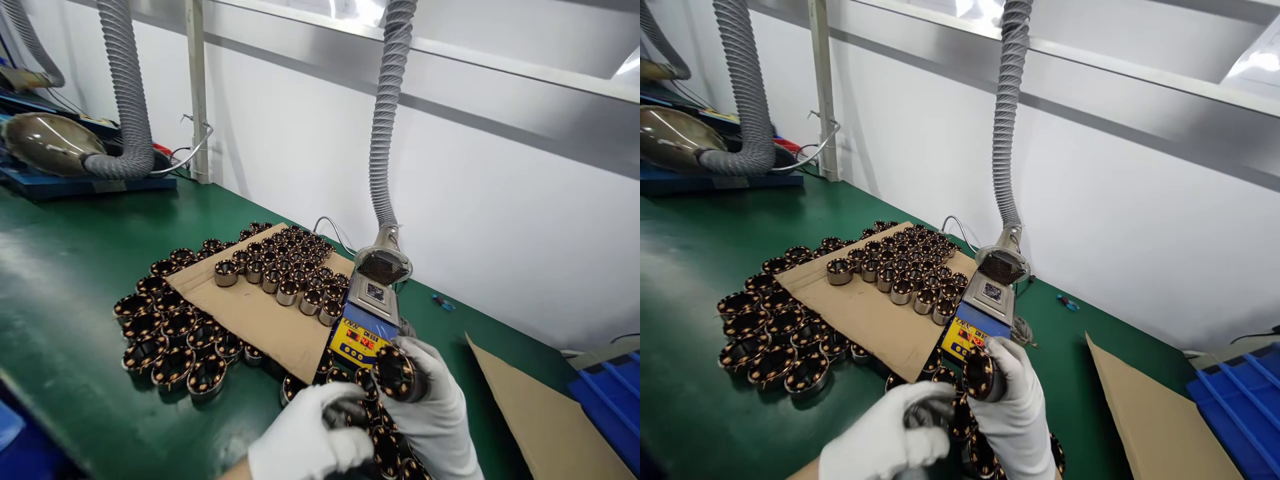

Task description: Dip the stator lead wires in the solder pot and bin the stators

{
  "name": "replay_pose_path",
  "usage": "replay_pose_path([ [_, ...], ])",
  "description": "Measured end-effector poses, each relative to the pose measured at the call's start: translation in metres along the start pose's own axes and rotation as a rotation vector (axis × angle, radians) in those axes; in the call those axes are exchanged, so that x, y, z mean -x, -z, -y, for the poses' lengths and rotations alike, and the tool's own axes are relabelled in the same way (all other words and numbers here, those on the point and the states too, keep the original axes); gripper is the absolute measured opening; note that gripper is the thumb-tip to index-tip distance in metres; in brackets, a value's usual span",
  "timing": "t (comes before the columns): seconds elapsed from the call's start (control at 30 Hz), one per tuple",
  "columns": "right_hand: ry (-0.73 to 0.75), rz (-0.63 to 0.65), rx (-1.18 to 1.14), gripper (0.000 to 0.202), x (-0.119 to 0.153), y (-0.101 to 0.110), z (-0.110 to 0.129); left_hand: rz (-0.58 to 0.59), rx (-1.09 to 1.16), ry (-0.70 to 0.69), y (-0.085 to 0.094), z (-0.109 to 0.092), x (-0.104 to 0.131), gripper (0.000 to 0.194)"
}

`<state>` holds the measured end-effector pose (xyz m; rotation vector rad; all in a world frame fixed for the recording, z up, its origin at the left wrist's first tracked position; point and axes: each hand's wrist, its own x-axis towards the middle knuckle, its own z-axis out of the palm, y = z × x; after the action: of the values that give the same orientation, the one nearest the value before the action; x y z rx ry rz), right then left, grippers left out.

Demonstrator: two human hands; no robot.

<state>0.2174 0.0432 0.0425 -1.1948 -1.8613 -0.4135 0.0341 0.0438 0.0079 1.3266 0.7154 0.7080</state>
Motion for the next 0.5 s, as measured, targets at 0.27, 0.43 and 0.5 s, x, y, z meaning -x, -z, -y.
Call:
replay_pose_path([
  [0.27, -0.231, 0.233, -0.183, 0.060, -0.008, 0.011, 0.014, -0.048, 0.180, -0.016, -0.011, -0.033, -0.018, 0.006],
  [0.43, -0.955, 0.589, -0.897, 0.055, -0.023, 0.021, 0.027, -0.013, 0.077, -0.108, 0.003, -0.030, -0.013, 0.015],
  [0.5, -1.062, 0.630, -1.002, 0.054, -0.031, 0.022, 0.027, 0.021, -0.086, -0.158, 0.010, -0.030, -0.008, 0.020],
])
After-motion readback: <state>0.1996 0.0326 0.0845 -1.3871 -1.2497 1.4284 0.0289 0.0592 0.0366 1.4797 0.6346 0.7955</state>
